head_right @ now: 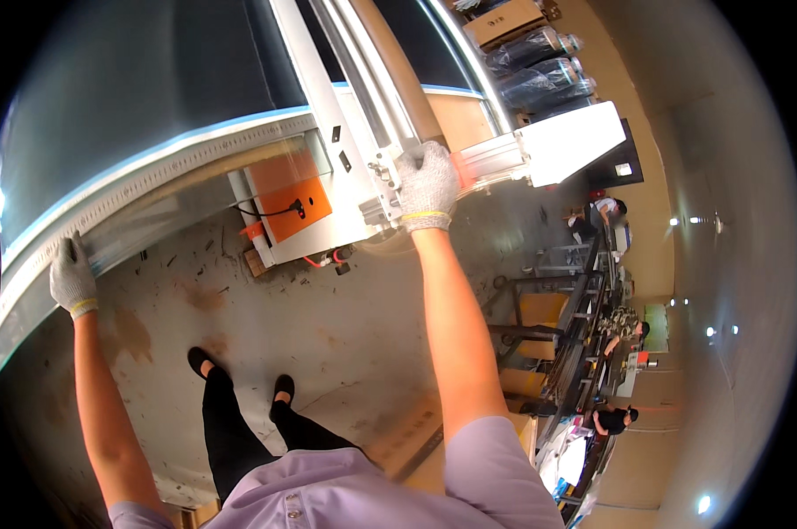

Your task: The person measures and aligns a large sheet of glass on a cutting table using a metal ruler and a utility knife. They mark the glass and then operate a touchscreen control panel to initiate the cutting process. The person repeats the measuring and alignment steps for subsequent cuts.

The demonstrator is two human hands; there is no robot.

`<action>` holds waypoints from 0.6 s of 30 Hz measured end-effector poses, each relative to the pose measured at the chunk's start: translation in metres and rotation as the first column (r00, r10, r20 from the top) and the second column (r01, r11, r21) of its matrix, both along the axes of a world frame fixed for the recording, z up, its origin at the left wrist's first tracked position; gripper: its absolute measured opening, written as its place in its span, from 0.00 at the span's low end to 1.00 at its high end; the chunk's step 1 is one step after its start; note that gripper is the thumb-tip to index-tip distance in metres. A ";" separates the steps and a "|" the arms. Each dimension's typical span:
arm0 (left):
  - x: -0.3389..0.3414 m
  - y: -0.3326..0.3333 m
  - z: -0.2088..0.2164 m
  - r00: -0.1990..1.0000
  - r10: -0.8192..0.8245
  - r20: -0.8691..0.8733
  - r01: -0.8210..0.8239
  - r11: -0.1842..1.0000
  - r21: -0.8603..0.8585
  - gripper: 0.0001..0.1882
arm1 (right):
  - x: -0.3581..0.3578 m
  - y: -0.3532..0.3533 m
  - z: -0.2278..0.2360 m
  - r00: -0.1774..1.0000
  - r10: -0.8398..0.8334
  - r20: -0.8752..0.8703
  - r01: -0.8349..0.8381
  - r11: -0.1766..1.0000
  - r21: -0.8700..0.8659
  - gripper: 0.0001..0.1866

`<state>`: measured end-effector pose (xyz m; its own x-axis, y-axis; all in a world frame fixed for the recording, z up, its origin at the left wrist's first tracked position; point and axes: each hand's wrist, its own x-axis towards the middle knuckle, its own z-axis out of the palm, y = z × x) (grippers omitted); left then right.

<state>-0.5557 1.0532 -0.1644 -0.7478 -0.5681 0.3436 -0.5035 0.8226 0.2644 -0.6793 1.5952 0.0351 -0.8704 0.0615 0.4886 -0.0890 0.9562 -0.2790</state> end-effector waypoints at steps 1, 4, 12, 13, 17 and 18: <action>-0.001 0.001 -0.003 0.999 -0.011 -0.037 0.011 1.000 0.001 0.19 | -0.001 0.008 0.003 0.999 0.040 0.019 -0.040 0.999 0.008 0.07; -0.001 -0.011 -0.018 0.999 -0.006 -0.038 0.005 1.000 -0.007 0.21 | -0.005 0.011 0.009 0.991 0.117 0.057 -0.118 0.993 0.016 0.08; -0.004 -0.027 -0.038 0.999 0.022 -0.041 -0.022 1.000 0.013 0.24 | -0.004 0.012 0.013 0.985 0.155 0.082 -0.158 0.987 0.040 0.08; -0.004 -0.031 -0.041 0.999 0.015 -0.046 -0.015 1.000 0.006 0.24 | -0.007 0.014 0.012 0.986 0.146 0.081 -0.150 0.987 0.054 0.08; -0.002 -0.049 -0.061 0.996 0.041 -0.077 -0.043 0.999 -0.023 0.25 | -0.010 0.011 0.014 0.984 0.148 0.096 -0.158 0.982 0.101 0.08; -0.001 -0.051 -0.064 0.996 0.050 -0.076 -0.052 0.998 -0.020 0.25 | -0.010 0.010 0.014 0.983 0.157 0.099 -0.167 0.980 0.108 0.08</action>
<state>-0.5569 1.0019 -0.2283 -0.6897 -0.5963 0.4108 -0.5239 0.8025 0.2854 -0.6898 1.6055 0.0493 -0.9046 -0.1361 0.4039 -0.2251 0.9573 -0.1816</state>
